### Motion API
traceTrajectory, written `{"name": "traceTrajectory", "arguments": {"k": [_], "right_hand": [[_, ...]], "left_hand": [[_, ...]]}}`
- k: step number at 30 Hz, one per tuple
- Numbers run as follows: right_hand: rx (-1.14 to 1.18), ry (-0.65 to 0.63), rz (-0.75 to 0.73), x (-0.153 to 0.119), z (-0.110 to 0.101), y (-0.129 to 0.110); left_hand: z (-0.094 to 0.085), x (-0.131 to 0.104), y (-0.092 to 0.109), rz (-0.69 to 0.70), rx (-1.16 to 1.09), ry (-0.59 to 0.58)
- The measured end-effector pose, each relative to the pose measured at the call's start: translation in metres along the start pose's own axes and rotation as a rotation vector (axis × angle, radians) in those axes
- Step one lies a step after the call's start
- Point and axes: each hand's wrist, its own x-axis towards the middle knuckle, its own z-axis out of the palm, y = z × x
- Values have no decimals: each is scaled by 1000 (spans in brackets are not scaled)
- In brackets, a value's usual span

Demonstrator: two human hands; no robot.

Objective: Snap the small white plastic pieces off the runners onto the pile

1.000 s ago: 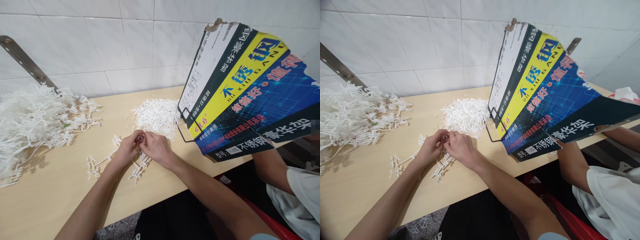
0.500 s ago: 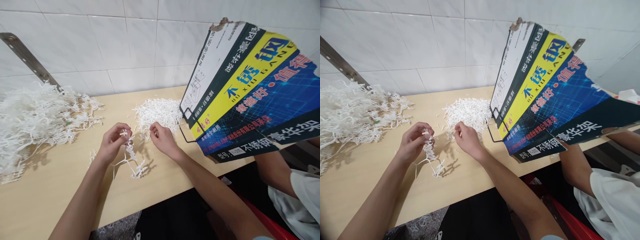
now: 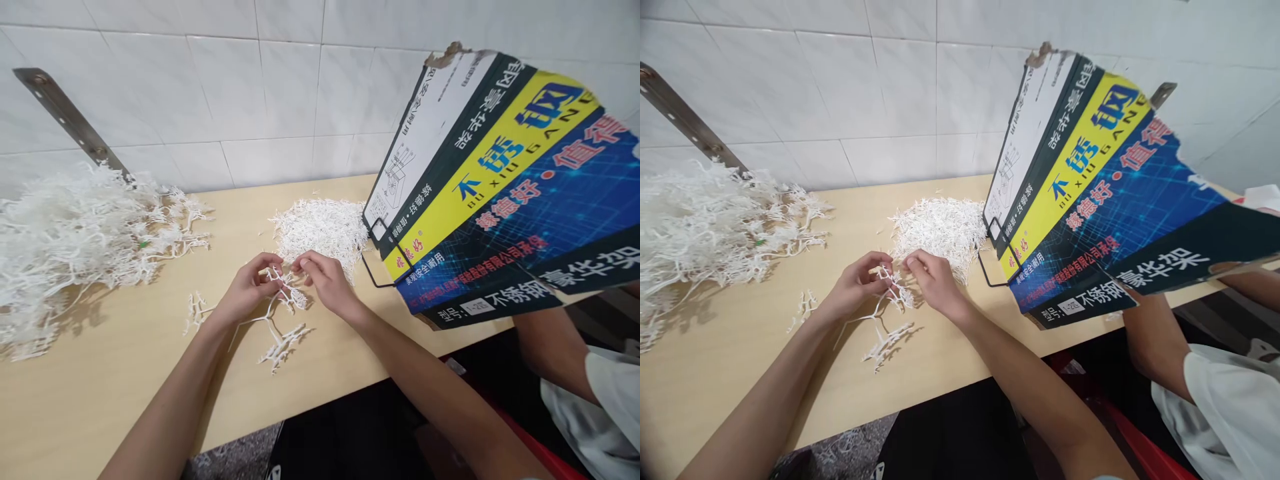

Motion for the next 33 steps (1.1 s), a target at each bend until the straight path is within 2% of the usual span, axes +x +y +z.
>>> {"name": "traceTrajectory", "arguments": {"k": [4,8,13,16,20,23,27,29,33], "right_hand": [[-71,-102,64,-2,3,3],[-183,-135,40,-2,8,4],[-203,-1,24,-2,9,0],[-235,45,-13,-2,9,0],[-321,42,-75,-4,12,3],[-489,71,-136,-8,17,6],[-744,190,-174,-9,18,9],[-739,232,-151,-6,13,10],[-583,234,-94,2,0,9]], "left_hand": [[0,4,-7,16,41,37],[0,4,-11,45,125,60],[6,4,-13,5,151,155],[8,4,-14,-31,198,113],[9,2,-12,-23,293,86],[11,0,-10,22,434,106],[16,-4,-10,37,558,209],[17,-6,-10,36,542,241],[17,-5,-10,36,488,195]]}}
